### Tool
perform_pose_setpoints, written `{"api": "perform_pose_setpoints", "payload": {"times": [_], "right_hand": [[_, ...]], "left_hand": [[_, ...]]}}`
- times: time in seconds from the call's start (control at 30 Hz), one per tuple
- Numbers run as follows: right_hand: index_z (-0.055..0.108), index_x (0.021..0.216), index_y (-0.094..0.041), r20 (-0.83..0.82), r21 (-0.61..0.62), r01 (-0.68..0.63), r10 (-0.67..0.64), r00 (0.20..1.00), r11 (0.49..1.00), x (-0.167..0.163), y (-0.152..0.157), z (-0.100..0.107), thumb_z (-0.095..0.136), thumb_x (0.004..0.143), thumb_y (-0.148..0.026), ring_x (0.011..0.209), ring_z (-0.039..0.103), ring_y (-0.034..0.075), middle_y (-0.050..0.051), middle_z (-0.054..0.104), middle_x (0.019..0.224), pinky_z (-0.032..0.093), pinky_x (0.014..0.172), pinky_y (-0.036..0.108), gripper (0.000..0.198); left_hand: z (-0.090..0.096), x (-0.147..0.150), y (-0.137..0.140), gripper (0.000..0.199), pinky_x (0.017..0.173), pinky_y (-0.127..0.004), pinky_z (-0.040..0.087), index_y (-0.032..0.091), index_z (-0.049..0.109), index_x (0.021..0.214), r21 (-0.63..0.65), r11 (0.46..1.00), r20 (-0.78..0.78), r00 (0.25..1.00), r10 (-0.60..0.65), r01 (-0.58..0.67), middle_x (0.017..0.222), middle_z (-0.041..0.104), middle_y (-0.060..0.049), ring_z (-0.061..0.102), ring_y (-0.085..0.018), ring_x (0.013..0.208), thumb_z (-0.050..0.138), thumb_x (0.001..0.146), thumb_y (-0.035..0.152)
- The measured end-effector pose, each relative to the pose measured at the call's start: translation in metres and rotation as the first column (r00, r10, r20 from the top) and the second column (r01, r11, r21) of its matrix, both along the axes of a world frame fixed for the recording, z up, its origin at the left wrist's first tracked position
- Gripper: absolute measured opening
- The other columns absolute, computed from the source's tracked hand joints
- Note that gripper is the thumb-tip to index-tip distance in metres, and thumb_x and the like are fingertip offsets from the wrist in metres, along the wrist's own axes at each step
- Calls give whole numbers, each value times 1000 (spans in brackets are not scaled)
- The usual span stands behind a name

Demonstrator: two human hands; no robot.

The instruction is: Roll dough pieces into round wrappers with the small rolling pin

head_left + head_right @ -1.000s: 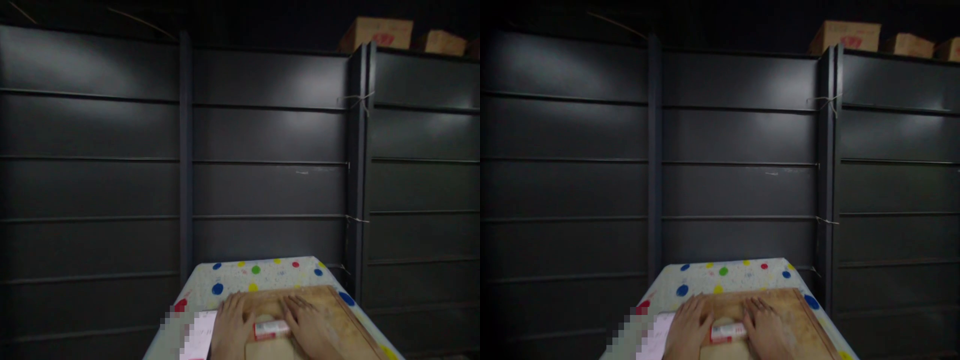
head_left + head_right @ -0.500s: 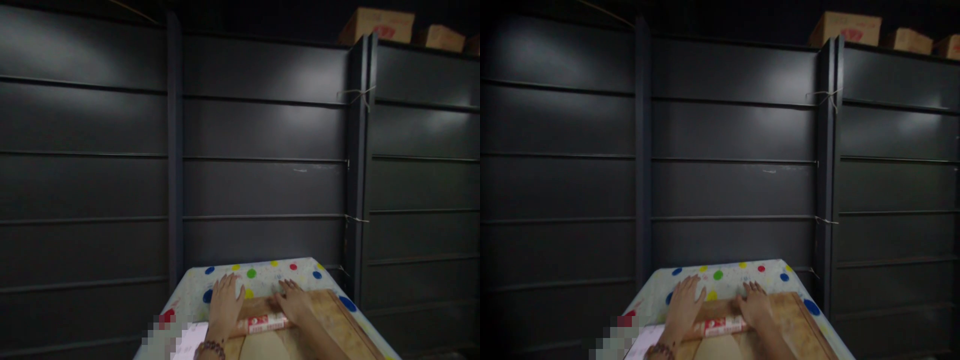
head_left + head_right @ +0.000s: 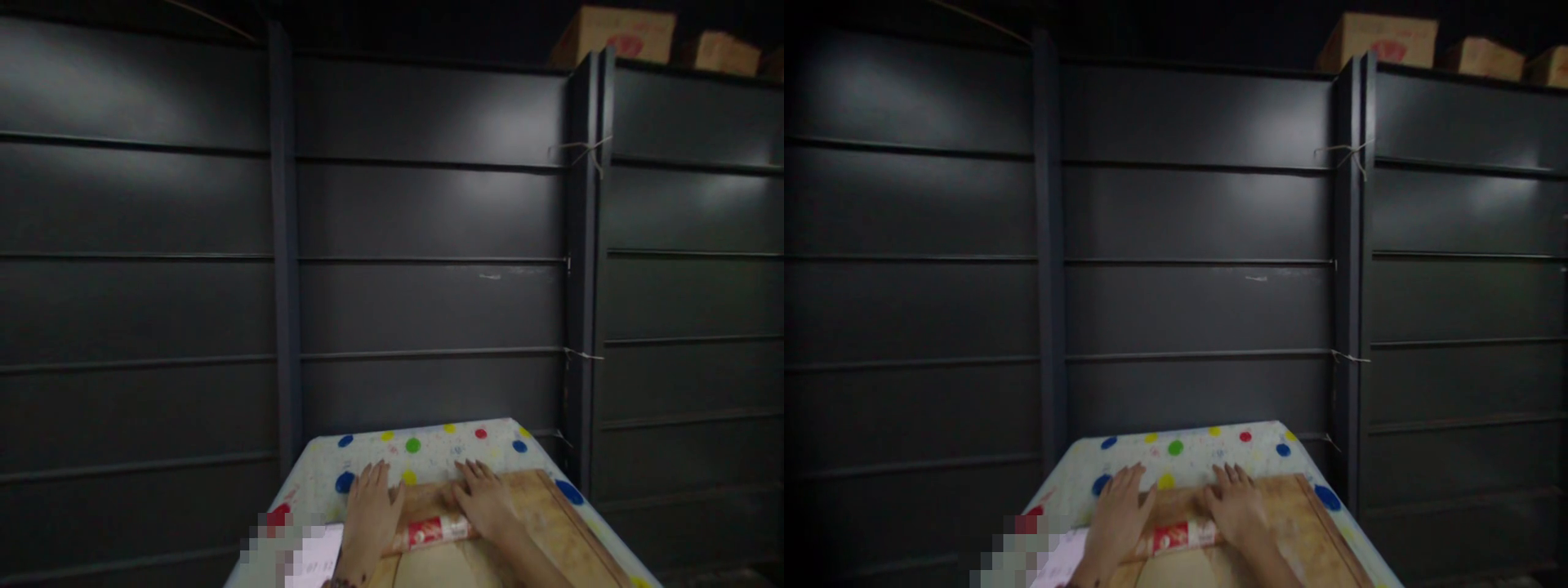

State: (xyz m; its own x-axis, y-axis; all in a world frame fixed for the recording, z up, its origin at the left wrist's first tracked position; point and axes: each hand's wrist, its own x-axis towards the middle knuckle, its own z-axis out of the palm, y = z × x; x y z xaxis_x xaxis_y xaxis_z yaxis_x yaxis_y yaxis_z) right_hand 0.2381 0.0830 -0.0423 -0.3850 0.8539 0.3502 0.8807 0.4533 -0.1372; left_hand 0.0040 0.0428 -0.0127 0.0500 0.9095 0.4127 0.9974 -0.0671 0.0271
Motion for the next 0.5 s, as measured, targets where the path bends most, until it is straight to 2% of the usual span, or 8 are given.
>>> {"api": "perform_pose_setpoints", "payload": {"times": [0.1, 0.17, 0.27, 0.37, 0.5], "right_hand": [[59, 135, -26, 35, 98, -113, 110, 993, 989, 10, -21, -10, 46, 92, -19, 136, 45, 29, 7, 54, 144, 32, 114, 50, 45], [56, 138, -24, 42, 113, -187, 184, 982, 976, 16, -35, -14, 47, 92, -23, 135, 46, 29, 8, 55, 143, 33, 115, 48, 47], [56, 139, -26, 17, 87, -196, 196, 981, 977, 21, -47, -16, 44, 92, -25, 134, 48, 28, 6, 55, 143, 39, 112, 45, 48], [56, 139, -27, -22, 62, -152, 154, 988, 986, 17, -41, -15, 39, 94, -23, 133, 50, 27, 5, 56, 142, 40, 111, 45, 48], [56, 138, -20, -5, 72, -77, 77, 997, 994, 5, -5, -15, 33, 94, -17, 136, 45, 27, 9, 54, 144, 33, 115, 48, 50]], "left_hand": [[-9, 2, -24, 42, 114, -59, 30, 22, 66, 126, 13, 993, -45, 992, -120, 120, 141, 58, -10, 44, -34, 137, 43, 90, 20], [-13, 2, -37, 40, 115, -59, 30, 25, 67, 121, 35, 982, -53, 982, -181, 183, 139, 61, -8, 46, -32, 136, 43, 91, 18], [-15, 0, -46, 37, 115, -54, 34, 27, 66, 122, 54, 969, -47, 970, -240, 243, 139, 60, -5, 48, -29, 134, 41, 95, 26], [-14, -2, -37, 38, 114, -53, 37, 26, 65, 125, 34, 975, -34, 976, -217, 218, 139, 61, -5, 50, -30, 133, 42, 94, 29], [-7, -3, -8, 43, 114, -53, 35, 20, 62, 130, 54, 993, 38, 993, -108, 106, 140, 59, -10, 49, -31, 133, 43, 92, 29]]}}
